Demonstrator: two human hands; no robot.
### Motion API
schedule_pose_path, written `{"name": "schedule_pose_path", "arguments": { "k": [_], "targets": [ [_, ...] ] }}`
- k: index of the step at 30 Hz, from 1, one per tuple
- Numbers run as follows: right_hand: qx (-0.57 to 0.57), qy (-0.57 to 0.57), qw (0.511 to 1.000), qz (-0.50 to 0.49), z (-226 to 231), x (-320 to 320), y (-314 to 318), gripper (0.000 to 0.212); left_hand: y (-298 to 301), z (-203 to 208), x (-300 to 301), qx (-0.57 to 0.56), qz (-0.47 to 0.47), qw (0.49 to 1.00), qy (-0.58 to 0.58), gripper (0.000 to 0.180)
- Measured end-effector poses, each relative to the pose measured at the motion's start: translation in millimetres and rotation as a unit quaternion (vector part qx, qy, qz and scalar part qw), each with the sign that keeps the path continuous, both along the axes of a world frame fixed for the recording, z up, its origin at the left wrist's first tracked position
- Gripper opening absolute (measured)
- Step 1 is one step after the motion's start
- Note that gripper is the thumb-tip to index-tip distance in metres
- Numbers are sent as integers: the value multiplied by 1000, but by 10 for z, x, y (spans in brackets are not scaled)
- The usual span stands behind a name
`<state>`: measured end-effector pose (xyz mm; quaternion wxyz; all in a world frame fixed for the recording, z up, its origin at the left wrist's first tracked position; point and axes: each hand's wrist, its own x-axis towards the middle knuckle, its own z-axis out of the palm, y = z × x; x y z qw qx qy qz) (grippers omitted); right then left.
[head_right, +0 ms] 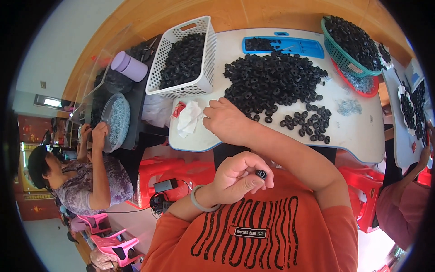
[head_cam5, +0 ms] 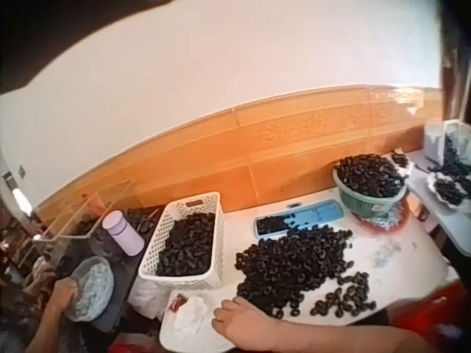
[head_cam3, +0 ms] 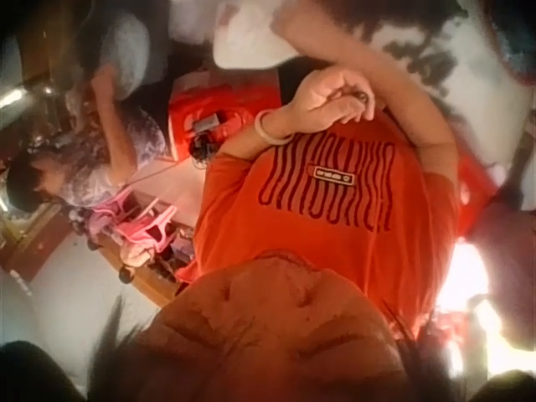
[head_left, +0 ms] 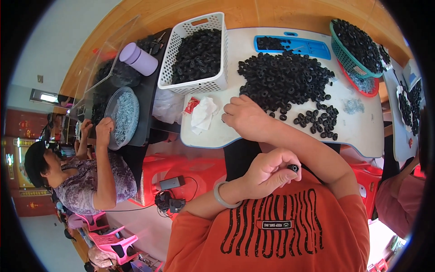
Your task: The person assembles components by hand, picking up a black plastic part and a metal spring, inserting the spring into the part, and placing the assembled unit onto the table. This process is repeated, with the person occasionally reaching into a white basket or blue tray for more parts.
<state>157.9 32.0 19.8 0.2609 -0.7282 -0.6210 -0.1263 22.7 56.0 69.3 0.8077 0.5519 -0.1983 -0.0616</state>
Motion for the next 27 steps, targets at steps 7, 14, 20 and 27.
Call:
{"name": "schedule_pose_path", "arguments": {
  "k": [7, 14, 20, 27],
  "targets": [
    [-114, -31, 993, 16, -266, 12, 388, 7, 151, -20, -127, 39, 50, 998, 7, 19],
    [-77, 11, 997, 16, -300, 15, 411, 8, 181, -41, -127, 15, 86, 996, 12, 17],
    [-48, 60, 997, -12, -359, 120, 333, 7, 197, -78, -116, -12, 139, 989, 48, 15],
    [-37, 132, 990, 14, -348, 173, 416, 8, 205, -128, -132, 30, 125, 990, 48, 14]
  ]
}}
